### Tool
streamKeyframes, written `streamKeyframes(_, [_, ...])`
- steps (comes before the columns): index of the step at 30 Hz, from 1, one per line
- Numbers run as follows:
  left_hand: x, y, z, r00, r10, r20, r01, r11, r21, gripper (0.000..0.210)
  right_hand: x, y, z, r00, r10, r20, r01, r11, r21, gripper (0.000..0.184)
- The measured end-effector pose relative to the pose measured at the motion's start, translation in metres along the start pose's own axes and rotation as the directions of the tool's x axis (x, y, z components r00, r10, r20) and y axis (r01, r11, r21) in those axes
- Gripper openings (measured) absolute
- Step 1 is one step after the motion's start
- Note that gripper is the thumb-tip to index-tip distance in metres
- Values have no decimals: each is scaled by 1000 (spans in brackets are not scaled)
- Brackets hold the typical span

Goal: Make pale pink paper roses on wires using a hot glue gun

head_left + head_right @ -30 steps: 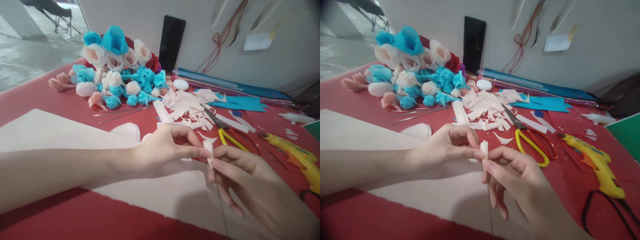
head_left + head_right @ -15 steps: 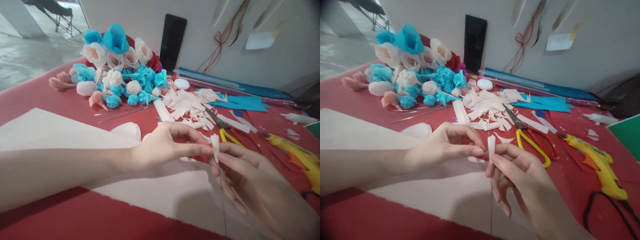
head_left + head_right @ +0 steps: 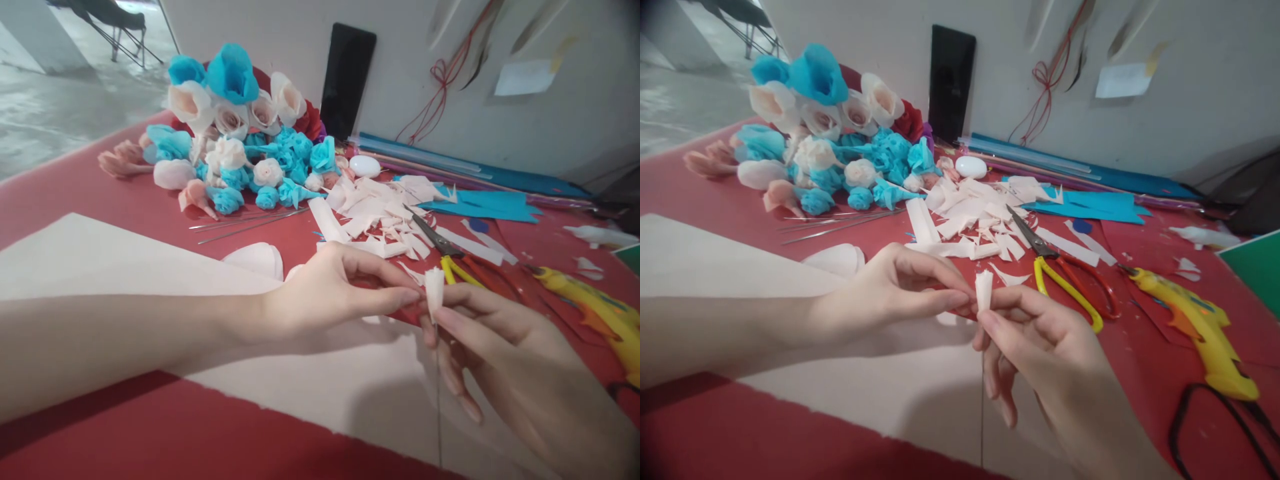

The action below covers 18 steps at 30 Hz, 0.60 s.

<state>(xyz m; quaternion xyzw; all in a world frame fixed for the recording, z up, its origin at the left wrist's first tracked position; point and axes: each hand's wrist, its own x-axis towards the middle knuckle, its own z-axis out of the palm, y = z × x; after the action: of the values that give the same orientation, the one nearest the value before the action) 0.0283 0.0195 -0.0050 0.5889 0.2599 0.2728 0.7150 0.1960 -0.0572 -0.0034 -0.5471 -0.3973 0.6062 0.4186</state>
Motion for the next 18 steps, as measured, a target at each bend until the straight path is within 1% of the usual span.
streamKeyframes(4, [1, 0, 0, 1000, 3, 9, -3, 1000, -11, 7, 1, 0, 1, 998, -12, -64, 11, 1000, -12, 15])
streamKeyframes(7, [1, 0, 1, 1000, -9, -6, 10, 1000, 22, 8, -1, -1, -1, 995, -31, -96, 30, 999, -14, 16])
streamKeyframes(10, [1, 0, 2, 1000, -17, -12, 18, 999, 42, 8, -3, -1, -4, 994, -44, -103, 43, 999, -13, 14])
streamKeyframes(12, [1, -1, 1, 1000, -21, -8, 21, 1000, 19, 10, -3, -1, -5, 994, -44, -96, 43, 999, -6, 14])
streamKeyframes(15, [0, -3, 0, 1000, -23, -3, 23, 1000, -20, 14, -2, 0, -3, 994, -25, -108, 24, 1000, -19, 19])
streamKeyframes(18, [1, -3, -1, 1000, -17, 6, 17, 1000, 6, 16, 0, 0, -1, 986, 0, -169, -8, 999, -45, 26])
